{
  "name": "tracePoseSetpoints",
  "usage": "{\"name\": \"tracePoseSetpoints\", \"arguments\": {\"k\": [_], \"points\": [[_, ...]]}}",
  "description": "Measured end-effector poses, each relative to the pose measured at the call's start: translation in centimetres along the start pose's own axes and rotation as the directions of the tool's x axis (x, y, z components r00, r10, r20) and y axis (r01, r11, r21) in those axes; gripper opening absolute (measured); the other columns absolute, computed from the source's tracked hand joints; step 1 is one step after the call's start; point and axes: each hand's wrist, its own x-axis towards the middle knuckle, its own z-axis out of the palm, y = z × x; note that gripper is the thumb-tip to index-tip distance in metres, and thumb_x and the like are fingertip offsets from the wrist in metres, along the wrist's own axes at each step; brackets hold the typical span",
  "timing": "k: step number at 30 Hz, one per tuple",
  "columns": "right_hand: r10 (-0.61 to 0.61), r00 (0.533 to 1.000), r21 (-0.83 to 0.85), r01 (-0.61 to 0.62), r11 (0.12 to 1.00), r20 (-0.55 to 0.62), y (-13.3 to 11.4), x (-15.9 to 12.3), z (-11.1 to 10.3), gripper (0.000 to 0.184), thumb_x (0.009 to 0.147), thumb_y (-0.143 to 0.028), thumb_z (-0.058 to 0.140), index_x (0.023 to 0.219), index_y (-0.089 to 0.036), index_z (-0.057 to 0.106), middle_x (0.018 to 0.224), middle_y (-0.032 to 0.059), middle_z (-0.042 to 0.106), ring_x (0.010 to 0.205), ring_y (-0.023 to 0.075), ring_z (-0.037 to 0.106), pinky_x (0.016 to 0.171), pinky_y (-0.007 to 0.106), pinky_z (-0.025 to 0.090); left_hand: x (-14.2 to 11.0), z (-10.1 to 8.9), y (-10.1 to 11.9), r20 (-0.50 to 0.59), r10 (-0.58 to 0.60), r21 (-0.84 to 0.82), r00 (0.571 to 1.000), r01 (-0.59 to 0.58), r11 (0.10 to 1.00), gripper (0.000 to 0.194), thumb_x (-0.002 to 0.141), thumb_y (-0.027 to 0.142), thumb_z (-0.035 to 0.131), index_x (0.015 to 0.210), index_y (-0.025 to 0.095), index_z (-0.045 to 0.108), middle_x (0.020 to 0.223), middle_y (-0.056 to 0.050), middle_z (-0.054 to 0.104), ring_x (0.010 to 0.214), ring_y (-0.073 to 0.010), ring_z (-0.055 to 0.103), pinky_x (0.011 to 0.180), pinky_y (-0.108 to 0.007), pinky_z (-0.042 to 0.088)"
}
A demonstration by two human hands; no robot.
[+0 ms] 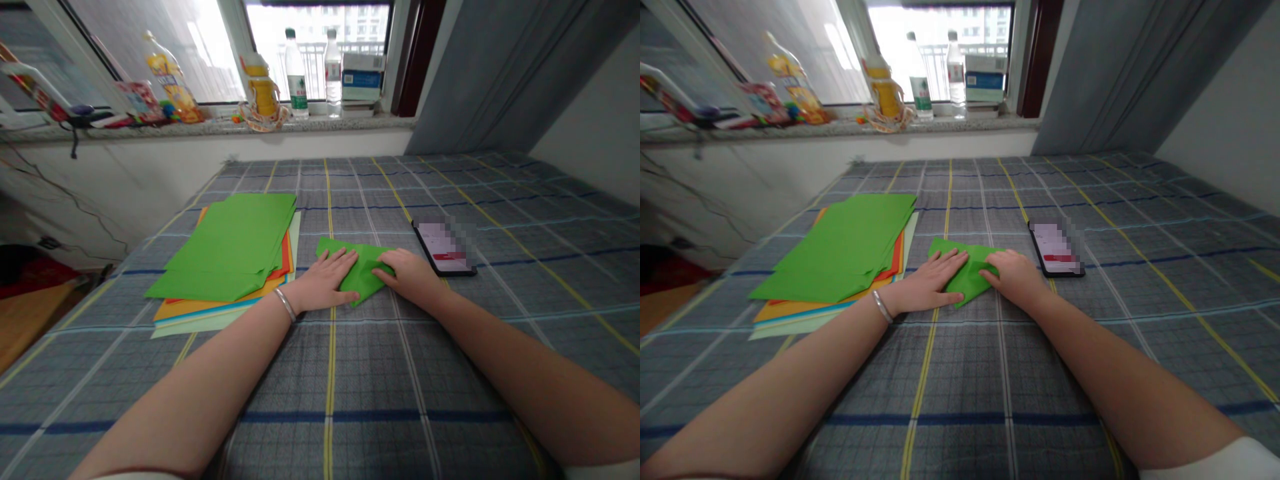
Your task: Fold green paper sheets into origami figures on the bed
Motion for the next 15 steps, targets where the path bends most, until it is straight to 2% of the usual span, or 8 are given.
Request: {"name": "tracePoseSetpoints", "arguments": {"k": [6, 15], "points": [[0.024, 1.000, 0.025, -0.024, 0.999, -0.008, 0.23, 0.09, 0.41, 0.021, 0.089, -0.034, 0.055, 0.094, -0.015, 0.064, 0.099, 0.0113, 0.069, 0.093, 0.0263, 0.061, 0.083, 0.038, 0.046, -0.02, -0.03, -0.12, -0.007, 0.010, 0.006, 1.000, -0.010, 1.000, 0.092, 0.084, 0.063, 0.047, 0.150, 0.011, 0.009, 0.158, -0.014, 0.008, 0.147, -0.0268, 0.002, 0.118, -0.047, 0.007], [0.083, 0.995, 0.226, -0.070, 0.972, -0.051, 0.31, 0.02, 0.63, 0.028, 0.083, -0.029, 0.062, 0.108, -0.019, 0.055, 0.102, 0.0066, 0.067, 0.093, 0.0228, 0.061, 0.082, 0.036, 0.046, -0.08, 0.19, 0.12, -0.048, 0.007, 0.047, 0.999, -0.004, 0.999, 0.094, 0.081, 0.064, 0.049, 0.150, 0.012, 0.011, 0.158, -0.014, 0.011, 0.146, -0.0276, 0.005, 0.118, -0.046, 0.008]]}}
